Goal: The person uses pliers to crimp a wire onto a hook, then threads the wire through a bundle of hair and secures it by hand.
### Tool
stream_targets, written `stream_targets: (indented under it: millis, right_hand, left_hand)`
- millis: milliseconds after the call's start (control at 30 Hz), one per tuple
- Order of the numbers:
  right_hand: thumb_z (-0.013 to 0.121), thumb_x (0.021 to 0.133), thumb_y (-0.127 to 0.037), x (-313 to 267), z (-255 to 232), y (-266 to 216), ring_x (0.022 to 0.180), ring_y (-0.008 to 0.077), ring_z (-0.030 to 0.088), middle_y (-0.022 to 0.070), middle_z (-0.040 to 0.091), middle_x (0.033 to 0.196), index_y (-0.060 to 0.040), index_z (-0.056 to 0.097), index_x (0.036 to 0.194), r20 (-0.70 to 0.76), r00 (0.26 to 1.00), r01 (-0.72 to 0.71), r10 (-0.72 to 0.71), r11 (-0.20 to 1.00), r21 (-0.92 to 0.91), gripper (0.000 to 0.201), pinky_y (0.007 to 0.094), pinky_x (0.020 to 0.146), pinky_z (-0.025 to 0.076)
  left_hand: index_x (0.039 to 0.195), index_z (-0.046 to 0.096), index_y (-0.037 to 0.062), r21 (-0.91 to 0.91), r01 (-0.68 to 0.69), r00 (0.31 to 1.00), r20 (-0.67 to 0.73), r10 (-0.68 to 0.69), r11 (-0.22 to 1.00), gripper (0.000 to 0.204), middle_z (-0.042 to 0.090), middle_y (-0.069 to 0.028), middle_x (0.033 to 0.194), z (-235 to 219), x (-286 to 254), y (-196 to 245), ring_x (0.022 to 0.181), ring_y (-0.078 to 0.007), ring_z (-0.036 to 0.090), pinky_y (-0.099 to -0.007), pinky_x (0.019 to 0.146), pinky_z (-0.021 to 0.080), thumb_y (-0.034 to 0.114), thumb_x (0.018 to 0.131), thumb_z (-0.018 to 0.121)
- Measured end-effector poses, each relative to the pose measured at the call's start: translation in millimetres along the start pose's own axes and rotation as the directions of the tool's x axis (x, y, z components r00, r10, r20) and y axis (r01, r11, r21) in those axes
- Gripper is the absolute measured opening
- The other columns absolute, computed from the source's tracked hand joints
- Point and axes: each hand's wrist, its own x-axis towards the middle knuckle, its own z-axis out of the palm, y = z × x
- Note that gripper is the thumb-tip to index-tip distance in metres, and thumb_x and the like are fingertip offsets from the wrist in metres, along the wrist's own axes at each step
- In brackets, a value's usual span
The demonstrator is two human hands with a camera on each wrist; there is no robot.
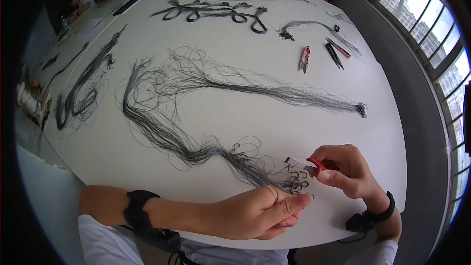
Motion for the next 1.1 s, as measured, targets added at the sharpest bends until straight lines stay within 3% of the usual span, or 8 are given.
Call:
stream_targets:
  millis: [233, 300, 400, 433, 500, 633, 900, 1100]
  right_hand:
    - [0.063, 0.083, -0.019, -5.4, 1.7, 6.4, 0.057, 0.0086, 0.045, 0.0037, 0.055, 0.068, 0.0045, 0.060, 0.085, -0.002, 0.998, -0.058, 0.061, 0.956, 0.288, 0.024, 0.0226, 0.052, 0.036]
    - [0.062, 0.083, -0.019, -4.2, -2.0, 3.5, 0.057, 0.0087, 0.046, 0.0040, 0.055, 0.067, 0.0039, 0.060, 0.085, -0.070, 0.967, 0.198, -0.243, 0.900, -0.388, 0.023, 0.0228, 0.051, 0.036]
    - [0.062, 0.083, -0.020, -1.9, -2.3, 3.9, 0.056, 0.0088, 0.046, 0.0049, 0.056, 0.067, 0.0041, 0.060, 0.085, -0.008, 0.859, 0.338, -0.511, 0.578, -0.743, 0.025, 0.0232, 0.050, 0.037]
    - [0.062, 0.083, -0.020, -3.9, -2.1, 1.7, 0.056, 0.0088, 0.046, 0.0049, 0.056, 0.067, 0.0041, 0.060, 0.085, -0.010, 0.859, 0.335, -0.511, 0.578, -0.744, 0.025, 0.0232, 0.050, 0.037]
    - [0.062, 0.083, -0.020, -7.5, -1.1, -5.3, 0.058, 0.0087, 0.048, 0.0059, 0.057, 0.070, 0.0048, 0.060, 0.086, -0.070, 0.997, 0.013, -0.015, 0.999, -0.033, 0.026, 0.0234, 0.053, 0.038]
    - [0.060, 0.083, -0.022, -10.7, -3.2, 1.9, 0.068, 0.0100, 0.051, 0.0075, 0.060, 0.077, 0.0058, 0.061, 0.090, 0.027, 0.996, -0.084, 0.080, 0.921, 0.379, 0.029, 0.0208, 0.060, 0.038]
    - [0.059, 0.082, -0.025, -13.1, -4.1, 6.7, 0.067, 0.0094, 0.050, 0.0076, 0.059, 0.075, 0.0064, 0.061, 0.088, 0.052, 0.998, -0.052, 0.035, 0.924, 0.380, 0.032, 0.0197, 0.060, 0.038]
    - [0.057, 0.085, -0.024, -6.0, -4.6, 0.1, 0.065, 0.0098, 0.049, 0.0074, 0.056, 0.071, 0.0052, 0.057, 0.087, -0.057, 0.996, 0.066, -0.071, 0.994, -0.090, 0.029, 0.0223, 0.061, 0.040]
  left_hand:
    - [0.069, 0.036, 0.0092, 0.050, -0.011, 1.000, 0.007, 0.011, 0.999, 0.040, 0.024, 0.0050, 0.061, -0.9, -0.2, 2.3, 0.049, -0.0061, 0.020, -0.0203, 0.044, 0.020, 0.036, 0.098, 0.029]
    - [0.069, 0.035, 0.0095, 0.044, 0.023, 1.000, -0.019, -0.022, 0.999, 0.040, 0.024, 0.0051, 0.061, -6.1, 2.3, 0.1, 0.048, -0.0060, 0.020, -0.0203, 0.044, 0.020, 0.036, 0.098, 0.029]
    - [0.068, 0.034, 0.0098, 0.020, 0.049, 0.998, -0.026, -0.048, 0.999, 0.041, 0.023, 0.0052, 0.060, -5.8, 3.4, -0.8, 0.048, -0.0058, 0.021, -0.0203, 0.043, 0.020, 0.036, 0.098, 0.030]
    - [0.067, 0.034, 0.0099, 0.004, 0.037, 0.999, -0.009, -0.037, 0.999, 0.041, 0.023, 0.0053, 0.059, -4.6, 3.3, -0.2, 0.048, -0.0058, 0.021, -0.0202, 0.043, 0.020, 0.037, 0.098, 0.030]
    - [0.067, 0.034, 0.0100, -0.010, 0.025, 1.000, -0.002, -0.025, 1.000, 0.041, 0.023, 0.0053, 0.059, 0.5, 1.9, 2.8, 0.048, -0.0058, 0.020, -0.0201, 0.043, 0.020, 0.037, 0.098, 0.030]
    - [0.061, 0.030, 0.0107, 0.061, 0.017, 0.999, -0.030, -0.015, 0.998, 0.048, 0.023, 0.0048, 0.053, 2.6, 1.4, 8.5, 0.043, -0.0061, 0.022, -0.0217, 0.040, 0.021, 0.044, 0.095, 0.035]
    - [0.062, 0.030, 0.0106, -0.004, -0.003, 0.999, 0.040, 0.003, 1.000, 0.048, 0.023, 0.0050, 0.054, 2.0, 1.0, 1.6, 0.044, -0.0061, 0.022, -0.0213, 0.041, 0.022, 0.044, 0.095, 0.036]
    - [0.067, 0.032, 0.0111, 0.049, -0.002, 1.000, -0.027, 0.003, 0.999, 0.041, 0.022, 0.0059, 0.059, -1.9, -0.4, 18.8, 0.047, -0.0055, 0.019, -0.0207, 0.043, 0.018, 0.038, 0.098, 0.029]
